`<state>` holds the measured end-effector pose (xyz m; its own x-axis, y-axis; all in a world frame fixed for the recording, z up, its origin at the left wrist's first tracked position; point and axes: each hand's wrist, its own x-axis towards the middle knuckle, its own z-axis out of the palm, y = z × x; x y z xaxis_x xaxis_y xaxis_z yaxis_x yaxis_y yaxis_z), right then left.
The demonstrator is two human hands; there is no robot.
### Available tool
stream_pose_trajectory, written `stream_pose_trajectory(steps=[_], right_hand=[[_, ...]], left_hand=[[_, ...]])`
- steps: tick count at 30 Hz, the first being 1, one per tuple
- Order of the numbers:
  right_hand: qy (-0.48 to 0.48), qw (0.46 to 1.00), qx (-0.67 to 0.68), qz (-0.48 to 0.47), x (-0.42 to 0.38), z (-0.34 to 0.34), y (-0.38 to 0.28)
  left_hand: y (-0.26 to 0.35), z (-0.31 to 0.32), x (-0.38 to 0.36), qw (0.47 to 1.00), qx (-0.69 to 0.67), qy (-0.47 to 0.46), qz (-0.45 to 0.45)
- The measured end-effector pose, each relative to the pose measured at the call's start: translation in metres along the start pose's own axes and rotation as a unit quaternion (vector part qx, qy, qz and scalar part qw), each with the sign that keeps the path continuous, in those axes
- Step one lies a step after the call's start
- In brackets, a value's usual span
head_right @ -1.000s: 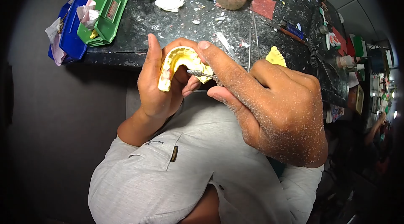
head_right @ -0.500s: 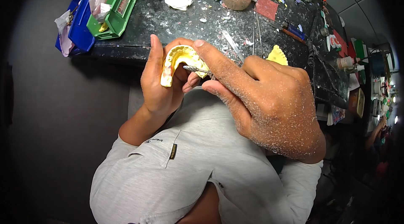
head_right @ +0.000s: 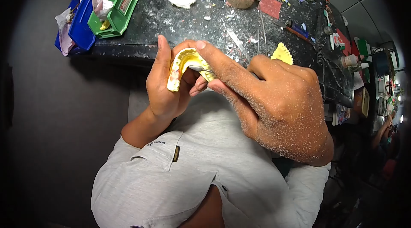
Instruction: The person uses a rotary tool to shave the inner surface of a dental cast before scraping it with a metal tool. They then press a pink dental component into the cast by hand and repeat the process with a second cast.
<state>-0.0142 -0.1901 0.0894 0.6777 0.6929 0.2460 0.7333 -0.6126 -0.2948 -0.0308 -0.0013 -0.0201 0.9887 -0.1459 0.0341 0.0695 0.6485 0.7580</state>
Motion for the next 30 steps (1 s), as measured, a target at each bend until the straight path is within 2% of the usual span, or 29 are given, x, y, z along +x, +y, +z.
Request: stream_pose_trajectory(steps=[4,9,15,20,24,26,30], right_hand=[[-0.042,0.999,0.004,-0.025,0.002,0.01,0.001],[-0.048,0.997,0.011,-0.054,0.005,0.019,0.004],[-0.057,0.997,0.014,-0.049,0.003,0.022,0.008],[-0.042,0.998,0.016,-0.046,0.0,0.018,0.006],[-0.052,0.997,0.002,-0.054,0.001,0.015,0.006],[-0.06,0.997,0.005,-0.054,-0.001,0.016,0.007],[-0.075,0.996,0.0,-0.051,0.0,0.016,0.006]], left_hand=[[-0.002,-0.003,-0.007,1.0,0.012,0.0,-0.019],[0.003,-0.001,-0.007,1.0,-0.013,-0.011,-0.015],[0.002,-0.002,-0.005,0.999,0.031,-0.01,-0.027],[0.001,-0.006,-0.005,0.991,0.133,0.002,0.019],[0.003,-0.007,-0.006,0.988,0.156,-0.021,0.012],[0.006,-0.002,-0.008,0.983,0.182,0.015,-0.014],[0.005,-0.005,-0.007,0.98,0.199,0.003,0.011]])
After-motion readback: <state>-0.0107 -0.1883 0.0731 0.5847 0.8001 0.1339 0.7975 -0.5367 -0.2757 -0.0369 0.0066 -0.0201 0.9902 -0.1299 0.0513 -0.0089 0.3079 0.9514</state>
